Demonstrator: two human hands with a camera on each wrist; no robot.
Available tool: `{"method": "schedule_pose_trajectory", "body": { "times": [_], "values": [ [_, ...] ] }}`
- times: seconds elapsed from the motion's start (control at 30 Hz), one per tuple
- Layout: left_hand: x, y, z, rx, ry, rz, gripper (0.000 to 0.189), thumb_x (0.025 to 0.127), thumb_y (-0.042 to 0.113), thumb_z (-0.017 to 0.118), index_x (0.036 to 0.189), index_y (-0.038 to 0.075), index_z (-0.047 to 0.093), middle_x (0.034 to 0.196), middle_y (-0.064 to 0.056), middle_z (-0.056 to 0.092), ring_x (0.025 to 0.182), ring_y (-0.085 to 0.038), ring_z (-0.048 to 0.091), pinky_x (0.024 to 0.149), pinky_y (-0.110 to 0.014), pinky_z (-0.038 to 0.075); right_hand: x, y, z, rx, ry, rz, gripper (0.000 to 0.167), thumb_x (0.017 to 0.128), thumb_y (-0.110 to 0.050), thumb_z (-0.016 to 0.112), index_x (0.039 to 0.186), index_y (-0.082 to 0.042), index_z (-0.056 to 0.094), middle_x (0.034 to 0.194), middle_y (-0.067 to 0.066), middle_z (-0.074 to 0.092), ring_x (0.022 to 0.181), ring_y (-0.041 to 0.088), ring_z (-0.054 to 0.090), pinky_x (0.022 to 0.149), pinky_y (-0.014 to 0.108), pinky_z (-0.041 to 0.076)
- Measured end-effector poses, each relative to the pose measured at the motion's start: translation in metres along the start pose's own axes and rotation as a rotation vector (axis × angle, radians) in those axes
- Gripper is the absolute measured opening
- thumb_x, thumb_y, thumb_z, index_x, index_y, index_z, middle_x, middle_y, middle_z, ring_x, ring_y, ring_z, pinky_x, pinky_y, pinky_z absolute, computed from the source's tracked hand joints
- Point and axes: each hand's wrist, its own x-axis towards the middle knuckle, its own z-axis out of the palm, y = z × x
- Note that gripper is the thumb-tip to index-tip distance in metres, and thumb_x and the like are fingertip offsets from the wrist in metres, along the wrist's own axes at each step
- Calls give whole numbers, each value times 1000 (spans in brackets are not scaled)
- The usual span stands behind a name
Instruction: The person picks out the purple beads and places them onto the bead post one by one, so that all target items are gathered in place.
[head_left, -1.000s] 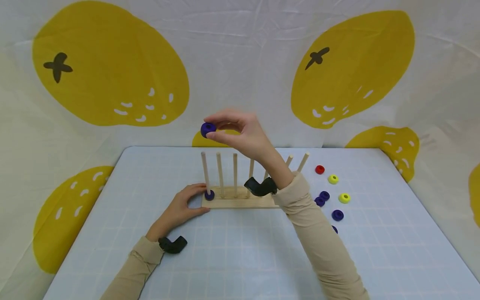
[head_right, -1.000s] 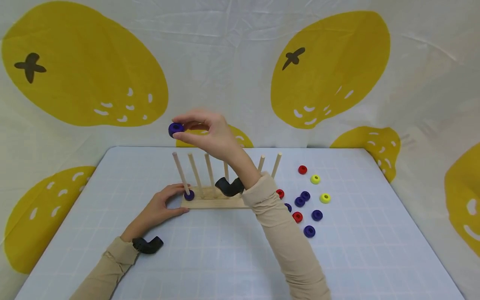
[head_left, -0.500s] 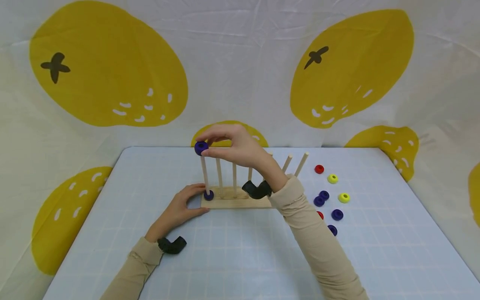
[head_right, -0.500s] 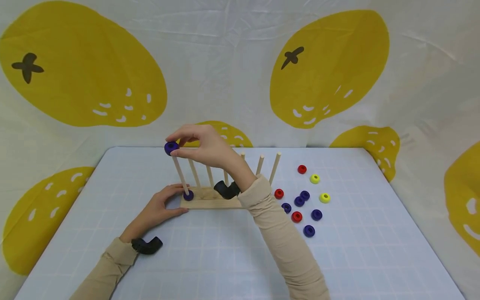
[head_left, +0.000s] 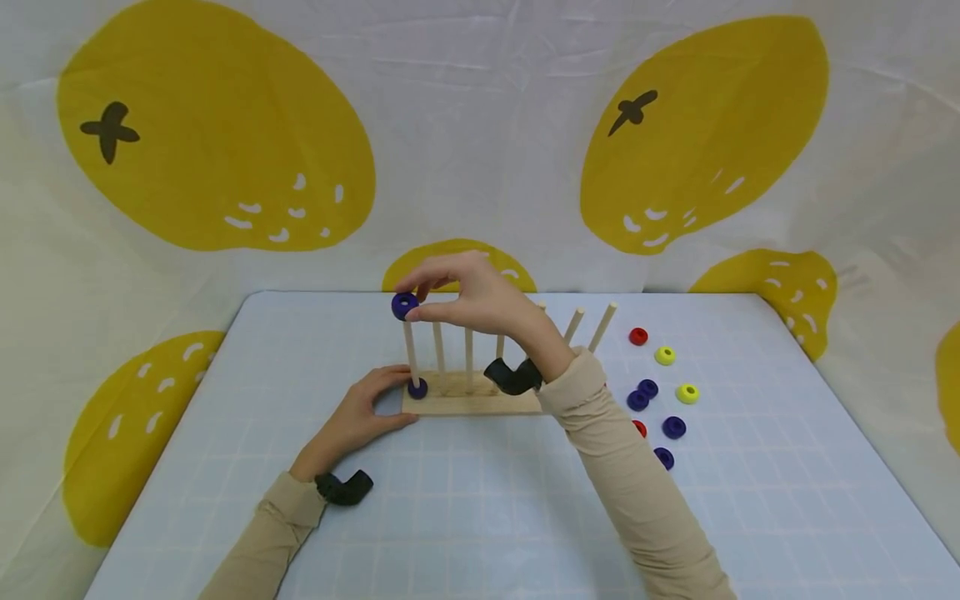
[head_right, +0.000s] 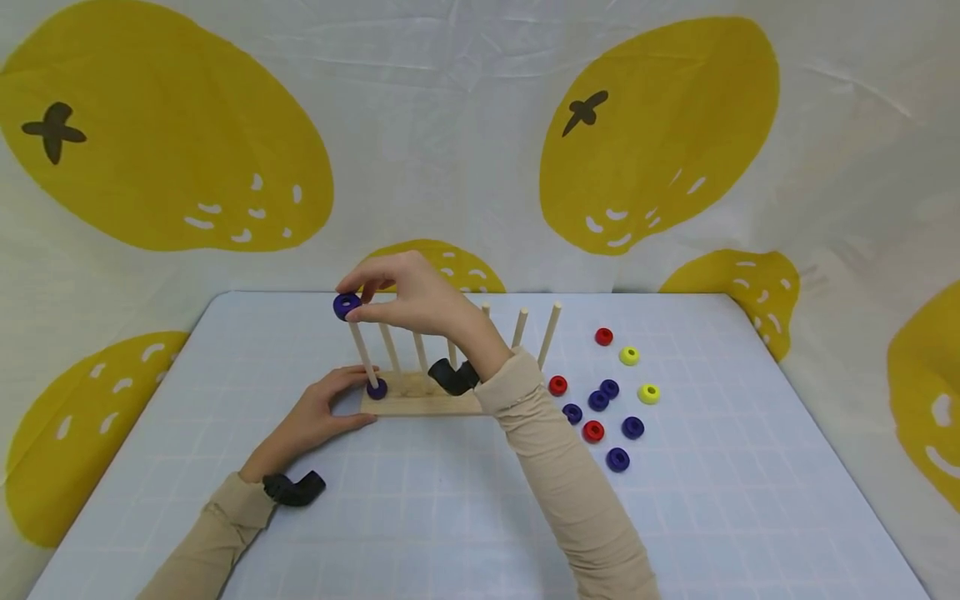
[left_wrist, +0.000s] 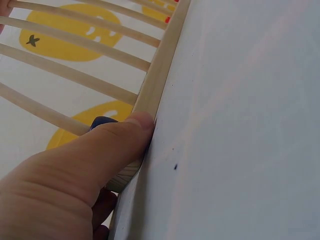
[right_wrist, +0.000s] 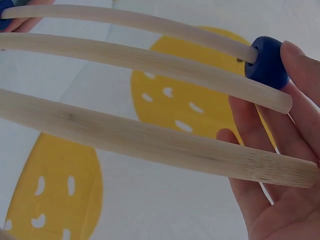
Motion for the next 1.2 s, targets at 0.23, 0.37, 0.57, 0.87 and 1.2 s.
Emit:
{"method": "schedule_pose_trajectory", "body": {
  "times": [0.23, 0.37, 0.57, 0.87, 1.2],
  "values": [
    [1, 0, 1, -3, -4, -3, 59, 79, 20, 86, 132, 9, 62, 141, -7, 55, 131, -28, 48, 109, -51, 39, 0, 1, 0, -19, -29, 30, 26, 87, -14, 78, 112, -7, 74, 105, -2, 73, 91, 9, 64, 90, 25, 51],
    [1, 1, 1, -5, -5, -5, 59, 79, 19, 86, 132, 8, 63, 141, -8, 55, 132, -29, 48, 110, -52, 38, 1, 1, -1, -21, -34, 39, 26, 87, -14, 78, 112, -7, 74, 105, -2, 73, 91, 11, 64, 89, 25, 51],
    [1, 1, 0, 0, -6, -6, 59, 79, 19, 86, 132, 8, 63, 141, -8, 55, 132, -29, 48, 110, -52, 38, 1, 0, -1, -6, -37, 53, 27, 86, -13, 79, 112, -7, 74, 106, -1, 73, 93, 14, 65, 91, 25, 51],
    [0, 2, -1, 2, -5, -11, 59, 79, 19, 86, 132, 8, 63, 141, -8, 55, 132, -29, 48, 110, -52, 38, 2, -1, -1, -9, -40, 50, 27, 86, -13, 79, 112, -6, 74, 107, -1, 73, 94, 15, 65, 90, 25, 51],
    [2, 3, -1, 5, -10, -10, 59, 79, 19, 86, 132, 7, 62, 141, -9, 55, 132, -30, 47, 110, -54, 38, 2, 0, -1, -16, -53, 74, 26, 87, -13, 78, 112, -6, 74, 107, 0, 72, 95, 14, 65, 91, 24, 52]
  ]
}}
